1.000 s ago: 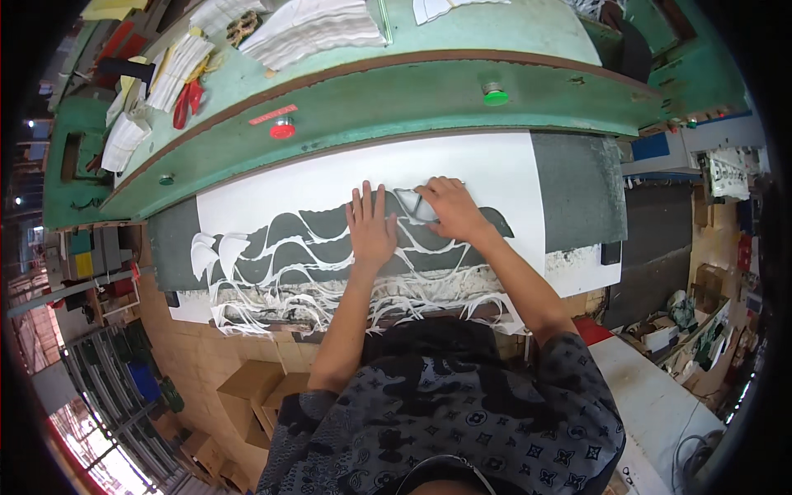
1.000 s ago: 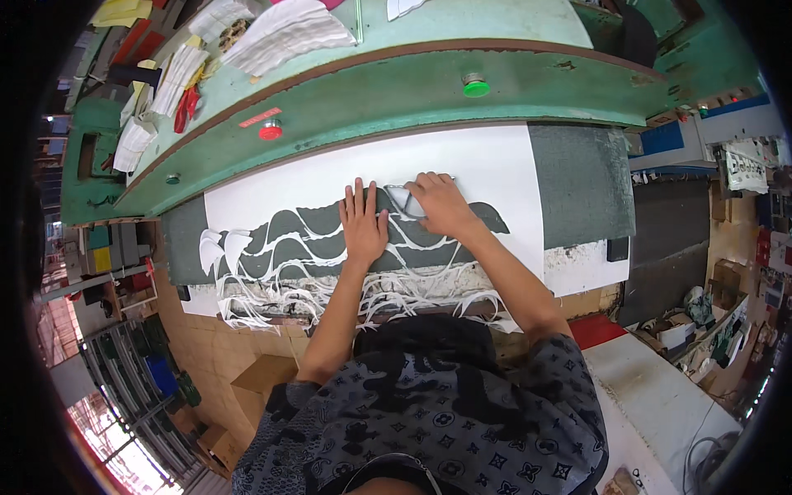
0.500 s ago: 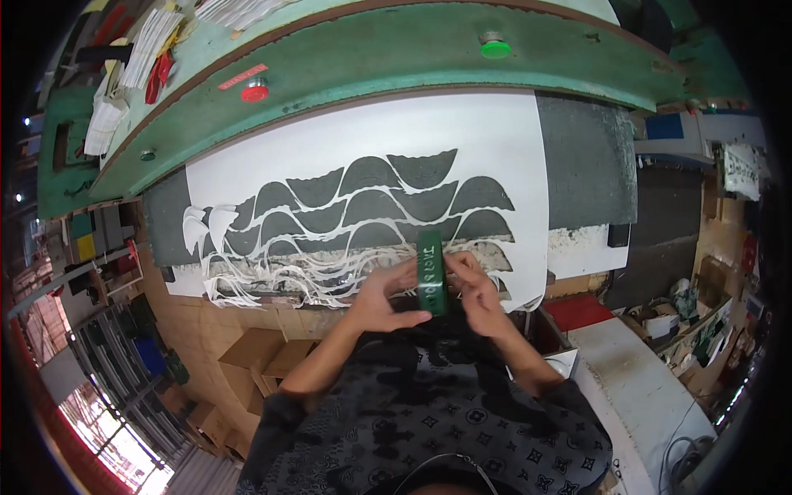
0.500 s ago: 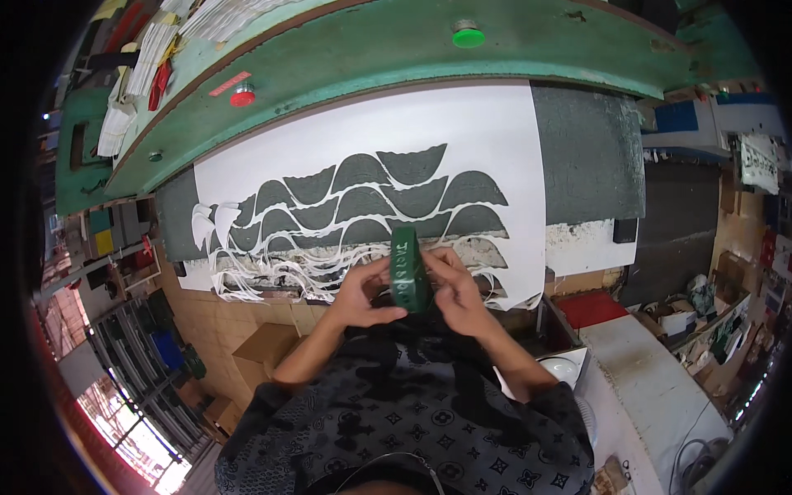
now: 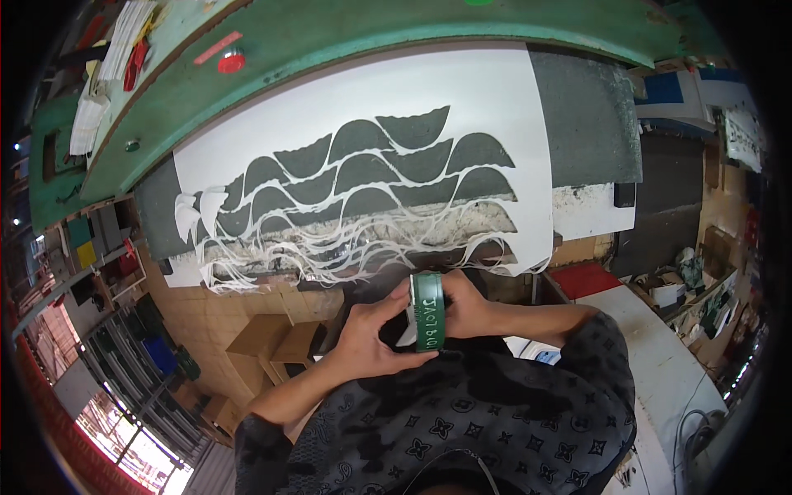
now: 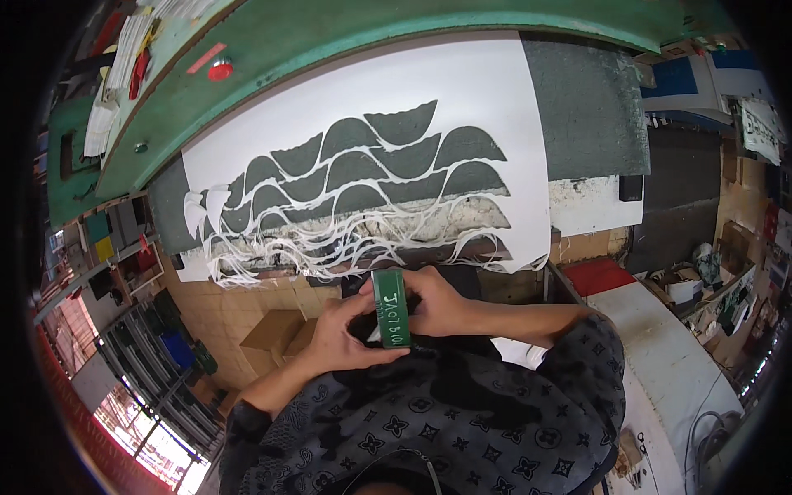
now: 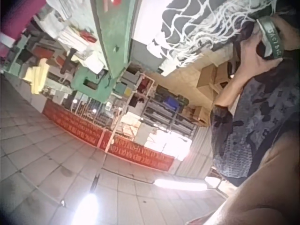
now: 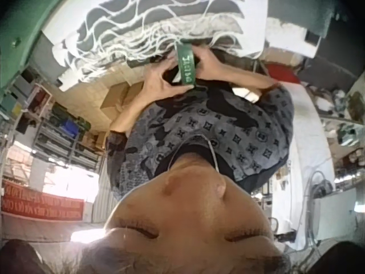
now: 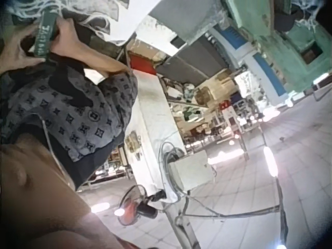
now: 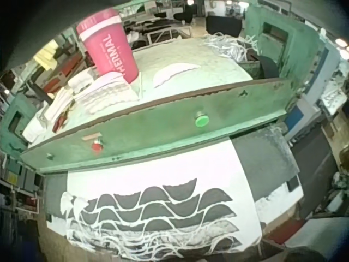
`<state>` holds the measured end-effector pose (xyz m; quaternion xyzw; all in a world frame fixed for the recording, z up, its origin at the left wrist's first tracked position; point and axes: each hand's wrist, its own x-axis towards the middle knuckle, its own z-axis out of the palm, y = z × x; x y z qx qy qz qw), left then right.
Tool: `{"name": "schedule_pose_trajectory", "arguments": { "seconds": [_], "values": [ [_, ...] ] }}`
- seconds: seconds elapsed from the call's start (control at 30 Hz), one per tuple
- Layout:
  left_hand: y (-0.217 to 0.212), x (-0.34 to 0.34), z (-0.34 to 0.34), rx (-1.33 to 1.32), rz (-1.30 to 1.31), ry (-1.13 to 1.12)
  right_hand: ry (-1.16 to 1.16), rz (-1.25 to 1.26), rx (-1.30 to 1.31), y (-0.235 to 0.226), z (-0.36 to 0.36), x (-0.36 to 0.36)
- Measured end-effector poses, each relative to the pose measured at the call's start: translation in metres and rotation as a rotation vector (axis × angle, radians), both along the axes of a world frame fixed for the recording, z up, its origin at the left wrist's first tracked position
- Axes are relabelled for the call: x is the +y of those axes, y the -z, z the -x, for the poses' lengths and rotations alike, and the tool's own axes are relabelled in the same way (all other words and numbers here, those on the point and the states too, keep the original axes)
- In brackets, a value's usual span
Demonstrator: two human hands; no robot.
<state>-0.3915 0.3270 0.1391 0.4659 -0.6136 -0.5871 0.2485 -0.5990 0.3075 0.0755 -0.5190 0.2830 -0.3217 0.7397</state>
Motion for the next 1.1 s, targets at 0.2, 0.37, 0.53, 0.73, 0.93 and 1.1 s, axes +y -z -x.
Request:
{"name": "schedule_pose_trajectory", "arguments": {
  "seconds": [0.2,0.37,0.53,0.73,0.93,1.1],
  "values": [
    [0.005,0.011,-0.003,-0.194,0.135,-0.109,0.194,0.069,-0.034,0.024,-0.032,0.01],
    [0.004,-0.005,-0.054,0.068,-0.033,0.019,0.01,-0.03,0.09,-0.015,-0.048,-0.016],
    [-0.011,0.005,-0.136,-0.019,0.138,0.236,-0.222,0.128,0.295,-0.051,-0.07,-0.007],
    [0.003,-0.068,-0.349,-0.389,0.045,-0.464,-0.04,-0.09,0.864,-0.06,-0.049,0.002],
    [0.198,-0.07,-0.415,-0.888,0.514,-0.604,0.649,0.185,0.996,0.057,-0.024,-0.061],
    [0.171,-0.078,-0.268,-0.837,0.554,-0.602,1.14,-0.25,0.786,0.096,-0.011,-0.157]
  ]
}}
